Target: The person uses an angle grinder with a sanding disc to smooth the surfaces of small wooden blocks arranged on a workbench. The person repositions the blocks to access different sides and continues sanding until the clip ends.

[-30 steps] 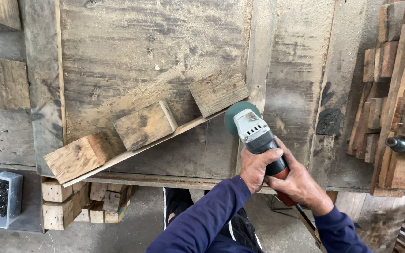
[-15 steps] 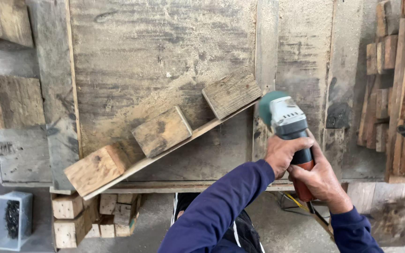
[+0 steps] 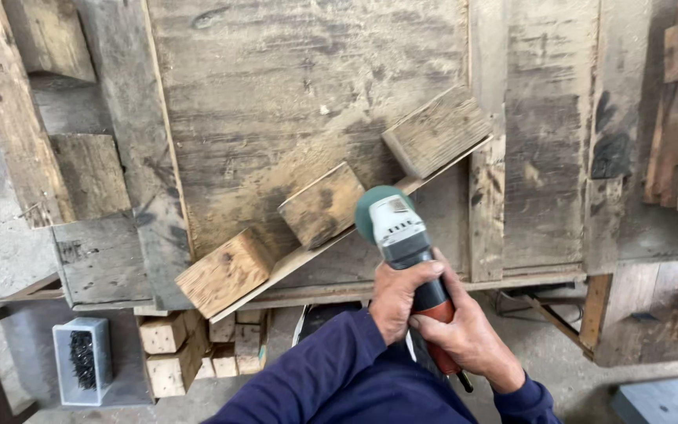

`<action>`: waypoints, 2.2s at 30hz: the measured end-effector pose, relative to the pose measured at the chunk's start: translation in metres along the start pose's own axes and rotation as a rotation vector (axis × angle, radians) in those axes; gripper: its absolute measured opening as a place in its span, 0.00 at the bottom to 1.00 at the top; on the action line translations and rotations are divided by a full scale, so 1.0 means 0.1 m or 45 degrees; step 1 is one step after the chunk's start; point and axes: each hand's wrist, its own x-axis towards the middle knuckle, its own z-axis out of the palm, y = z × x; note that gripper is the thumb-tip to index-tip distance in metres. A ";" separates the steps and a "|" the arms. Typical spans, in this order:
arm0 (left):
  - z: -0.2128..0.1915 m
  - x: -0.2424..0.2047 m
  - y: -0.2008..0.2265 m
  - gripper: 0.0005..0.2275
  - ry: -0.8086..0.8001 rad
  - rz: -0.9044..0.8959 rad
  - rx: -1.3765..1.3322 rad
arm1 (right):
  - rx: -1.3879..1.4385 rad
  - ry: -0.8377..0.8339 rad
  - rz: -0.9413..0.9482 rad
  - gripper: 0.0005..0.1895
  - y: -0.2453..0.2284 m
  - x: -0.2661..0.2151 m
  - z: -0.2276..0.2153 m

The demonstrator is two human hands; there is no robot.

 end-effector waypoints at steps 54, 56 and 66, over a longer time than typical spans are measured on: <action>-0.25 0.05 0.21 0.16 0.027 0.174 -0.238 | -0.462 -0.276 -0.067 0.57 -0.78 0.24 0.17; -0.28 0.18 0.30 0.15 -0.063 0.177 -0.273 | -0.472 -0.217 -0.153 0.54 -0.80 0.32 0.17; -0.29 -0.15 0.12 0.15 0.045 0.163 -0.316 | -0.693 -0.265 -0.037 0.57 -0.65 0.15 0.19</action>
